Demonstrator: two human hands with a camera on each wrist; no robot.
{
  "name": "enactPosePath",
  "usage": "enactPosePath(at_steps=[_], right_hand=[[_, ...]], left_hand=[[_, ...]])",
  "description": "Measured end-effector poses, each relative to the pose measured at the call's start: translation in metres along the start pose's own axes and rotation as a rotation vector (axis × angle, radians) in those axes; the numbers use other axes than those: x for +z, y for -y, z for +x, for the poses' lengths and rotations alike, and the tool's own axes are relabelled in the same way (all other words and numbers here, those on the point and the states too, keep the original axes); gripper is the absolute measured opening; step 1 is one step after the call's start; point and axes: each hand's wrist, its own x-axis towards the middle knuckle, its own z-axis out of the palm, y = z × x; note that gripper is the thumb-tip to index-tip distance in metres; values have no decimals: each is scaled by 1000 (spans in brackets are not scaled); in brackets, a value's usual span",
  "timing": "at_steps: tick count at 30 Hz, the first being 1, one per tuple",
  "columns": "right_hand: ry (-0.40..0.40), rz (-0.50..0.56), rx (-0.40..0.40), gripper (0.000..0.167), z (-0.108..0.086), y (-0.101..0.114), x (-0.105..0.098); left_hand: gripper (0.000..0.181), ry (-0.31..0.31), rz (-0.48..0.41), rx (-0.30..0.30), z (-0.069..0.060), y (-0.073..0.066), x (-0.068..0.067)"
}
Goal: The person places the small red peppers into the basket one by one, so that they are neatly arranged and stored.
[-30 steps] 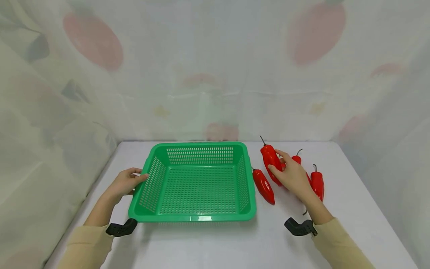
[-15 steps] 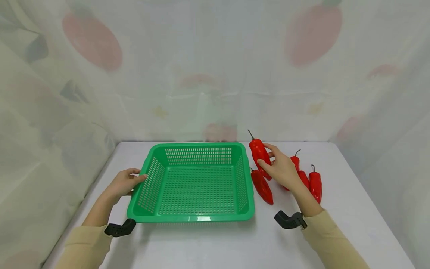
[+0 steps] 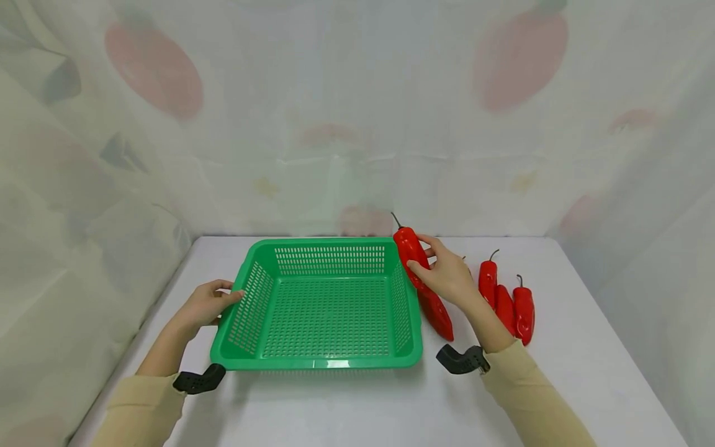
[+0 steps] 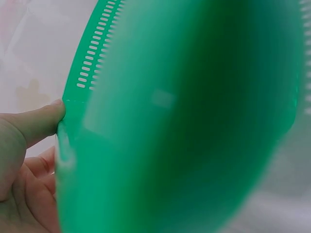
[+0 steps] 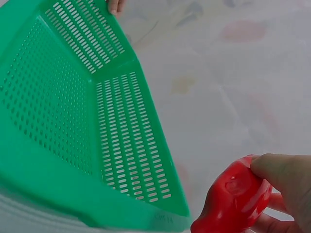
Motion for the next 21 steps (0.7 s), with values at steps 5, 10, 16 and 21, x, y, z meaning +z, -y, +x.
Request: enactPosePath(at_steps=[5,10,16,21], right_hand=[[15,8,11,63,3,6,5],[29,25,5,62,6,12,11],[43,51,-20,61,10,20,20],[66,86,-23,60,13,26,30]], left_hand=[[64,7,-4,6,0,0,-1],[65,7,3,8,0,1,-2],[64,8,7,8,0,1,-2],[64,10,3,6,1,0,-1]])
